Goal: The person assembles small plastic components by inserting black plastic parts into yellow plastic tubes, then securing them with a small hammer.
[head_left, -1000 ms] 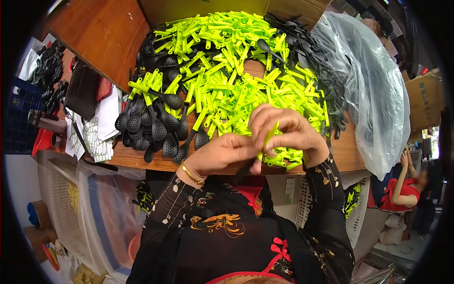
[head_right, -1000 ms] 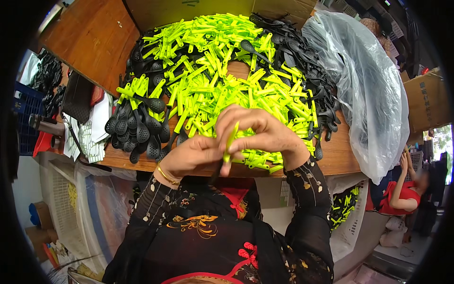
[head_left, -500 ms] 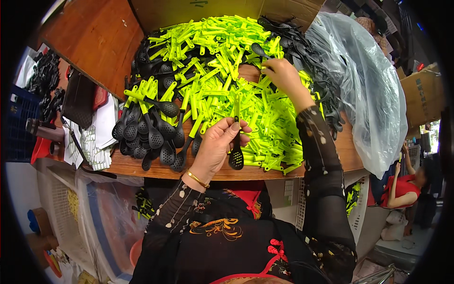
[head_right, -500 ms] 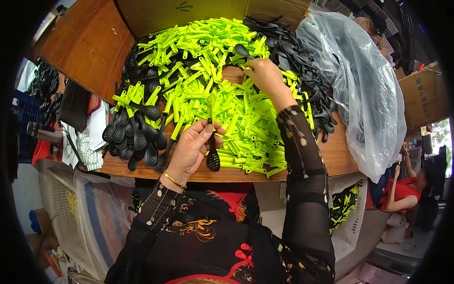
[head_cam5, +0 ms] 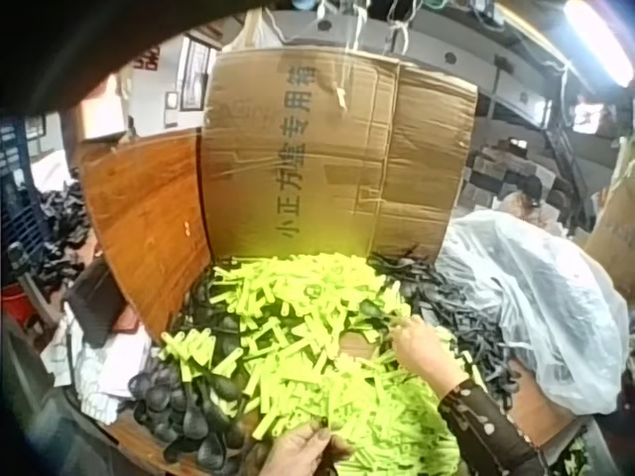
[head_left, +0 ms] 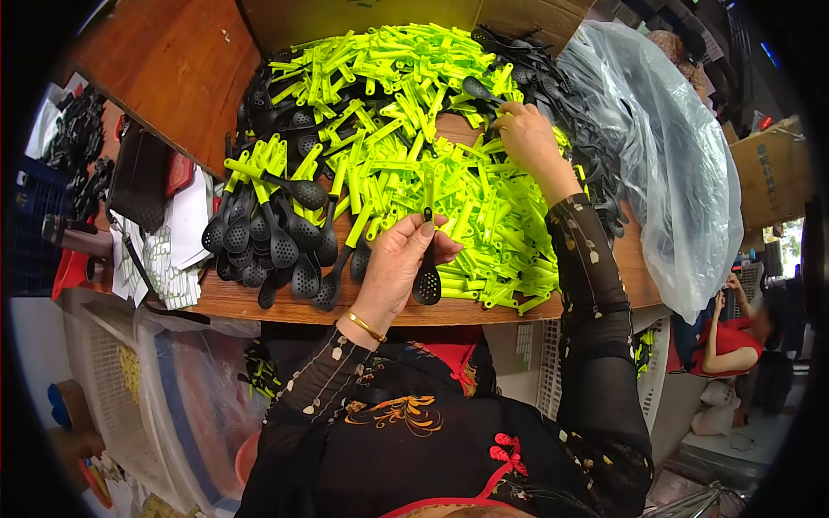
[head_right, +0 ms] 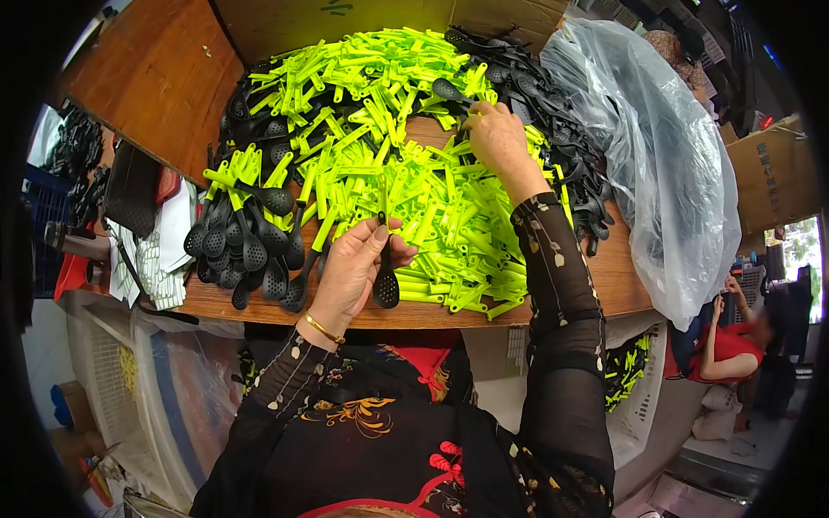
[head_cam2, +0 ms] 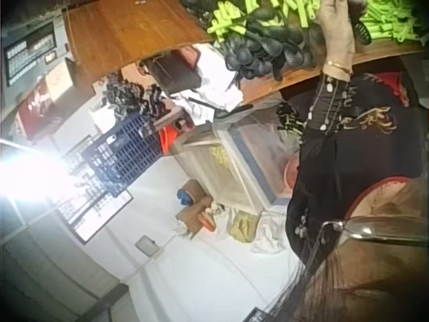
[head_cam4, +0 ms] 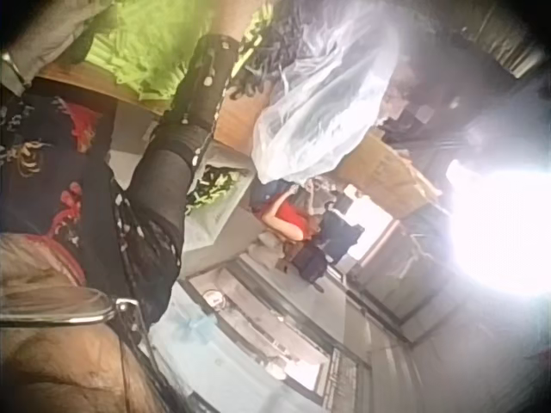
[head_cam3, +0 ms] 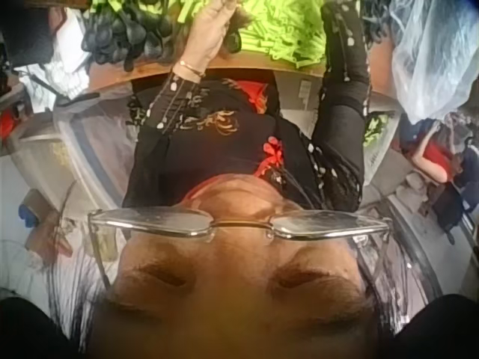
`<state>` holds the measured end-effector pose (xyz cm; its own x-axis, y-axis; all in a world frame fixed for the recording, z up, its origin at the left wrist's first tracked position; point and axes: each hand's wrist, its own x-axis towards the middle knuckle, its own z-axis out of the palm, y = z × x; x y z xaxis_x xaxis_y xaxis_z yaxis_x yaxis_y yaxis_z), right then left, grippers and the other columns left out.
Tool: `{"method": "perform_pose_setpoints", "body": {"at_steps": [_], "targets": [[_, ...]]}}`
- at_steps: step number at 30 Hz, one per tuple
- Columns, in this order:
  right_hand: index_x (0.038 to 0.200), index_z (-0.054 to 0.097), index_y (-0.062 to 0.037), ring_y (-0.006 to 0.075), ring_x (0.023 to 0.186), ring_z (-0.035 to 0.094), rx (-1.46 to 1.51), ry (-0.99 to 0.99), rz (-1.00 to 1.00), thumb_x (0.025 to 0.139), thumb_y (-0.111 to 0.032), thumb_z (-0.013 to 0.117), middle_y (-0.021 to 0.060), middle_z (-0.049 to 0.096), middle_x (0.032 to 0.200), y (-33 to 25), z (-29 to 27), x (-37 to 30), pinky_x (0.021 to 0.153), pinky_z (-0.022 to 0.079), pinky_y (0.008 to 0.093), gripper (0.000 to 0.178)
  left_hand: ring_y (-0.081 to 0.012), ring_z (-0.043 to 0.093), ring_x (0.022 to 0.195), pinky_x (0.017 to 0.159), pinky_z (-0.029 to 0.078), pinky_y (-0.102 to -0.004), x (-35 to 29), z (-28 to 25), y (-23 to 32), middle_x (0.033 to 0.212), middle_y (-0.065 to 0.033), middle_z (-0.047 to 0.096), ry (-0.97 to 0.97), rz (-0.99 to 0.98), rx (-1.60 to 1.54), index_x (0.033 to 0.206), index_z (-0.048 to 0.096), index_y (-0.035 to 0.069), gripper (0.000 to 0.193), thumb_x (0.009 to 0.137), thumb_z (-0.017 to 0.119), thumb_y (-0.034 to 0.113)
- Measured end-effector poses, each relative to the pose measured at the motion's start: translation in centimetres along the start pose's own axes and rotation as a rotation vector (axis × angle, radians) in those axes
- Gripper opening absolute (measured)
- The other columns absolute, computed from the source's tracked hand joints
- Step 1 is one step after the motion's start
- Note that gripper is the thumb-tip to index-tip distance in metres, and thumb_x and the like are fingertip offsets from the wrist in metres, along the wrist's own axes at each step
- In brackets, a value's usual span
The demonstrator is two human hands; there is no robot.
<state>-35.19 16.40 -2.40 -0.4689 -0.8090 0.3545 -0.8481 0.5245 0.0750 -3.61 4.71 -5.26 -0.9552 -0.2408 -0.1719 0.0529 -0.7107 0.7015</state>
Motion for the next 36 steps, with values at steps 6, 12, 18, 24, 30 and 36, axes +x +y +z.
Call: {"method": "perform_pose_setpoints", "body": {"at_steps": [6,12,18,24,30,36], "targets": [[0.103,0.083,-0.0174,0.032,0.097,0.071,-0.028,-0.313,-0.052,0.089,-0.039,0.073,0.0106,0.078,0.098,-3.8,-0.6,0.8,0.084,0.055,0.0422,0.028,-0.022,0.074,0.103,0.096,0.058,-0.0353,0.0,0.5,0.1,0.105,-0.0094,0.073,-0.031,0.007,0.034,0.135,0.059,-0.001,0.032,0.111,0.056,0.02],[0.107,0.069,0.0008,0.0252,0.094,0.076,0.93,-0.417,0.36,0.09,-0.022,0.067,0.0111,0.081,0.093,-1.1,-0.9,1.3,0.082,0.057,0.0338,0.029,-0.0235,0.07,0.113,0.104,0.055,-0.0376,0.1,0.6,0.2,0.116,-0.0132,0.071,-0.027,0.05,0.031,0.139,0.055,-0.002,0.032,0.111,0.052,0.014],[0.109,0.064,0.0024,0.0174,0.075,0.076,0.757,-0.678,0.366,0.089,-0.015,0.063,0.0115,0.08,0.09,-0.7,-5.2,0.2,0.069,0.057,0.0324,0.026,-0.0266,0.07,0.117,0.108,0.054,-0.0401,0.5,0.4,-0.1,0.119,-0.0157,0.07,-0.041,0.023,-0.024,0.142,0.053,-0.003,0.034,0.111,0.051,0.012],[0.108,0.074,-0.0111,0.0332,0.092,0.074,0.127,-0.512,0.124,0.084,-0.035,0.076,0.0101,0.078,0.093,0.5,-7.2,-0.8,0.081,0.057,0.0446,0.034,-0.0277,0.07,0.116,0.107,0.055,-0.0402,0.7,0.2,-0.3,0.119,-0.0169,0.071,-0.021,-0.008,-0.047,0.141,0.053,-0.003,0.033,0.111,0.05,0.012],[0.103,0.078,-0.0177,0.0268,0.105,0.068,-0.185,-0.112,-0.033,0.091,-0.026,0.069,0.0051,0.076,0.097,-2.0,0.8,1.6,0.091,0.051,0.0423,0.017,-0.0272,0.071,0.115,0.104,0.057,-0.0388,0.7,0.7,-0.2,0.118,-0.0173,0.071,-0.042,-0.022,-0.02,0.138,0.056,-0.003,0.031,0.111,0.05,0.011],[0.119,0.078,-0.01,0.028,0.092,0.074,0.463,-0.187,-0.02,0.097,-0.022,0.069,0.0116,0.078,0.104,-1.5,-2.1,0.8,0.082,0.058,0.0403,0.027,-0.0259,0.072,0.114,0.099,0.06,-0.0356,0.7,0.2,0.6,0.122,-0.017,0.071,0.052,0.002,0.011,0.14,0.055,-0.003,0.033,0.111,0.052,0.013]]}}
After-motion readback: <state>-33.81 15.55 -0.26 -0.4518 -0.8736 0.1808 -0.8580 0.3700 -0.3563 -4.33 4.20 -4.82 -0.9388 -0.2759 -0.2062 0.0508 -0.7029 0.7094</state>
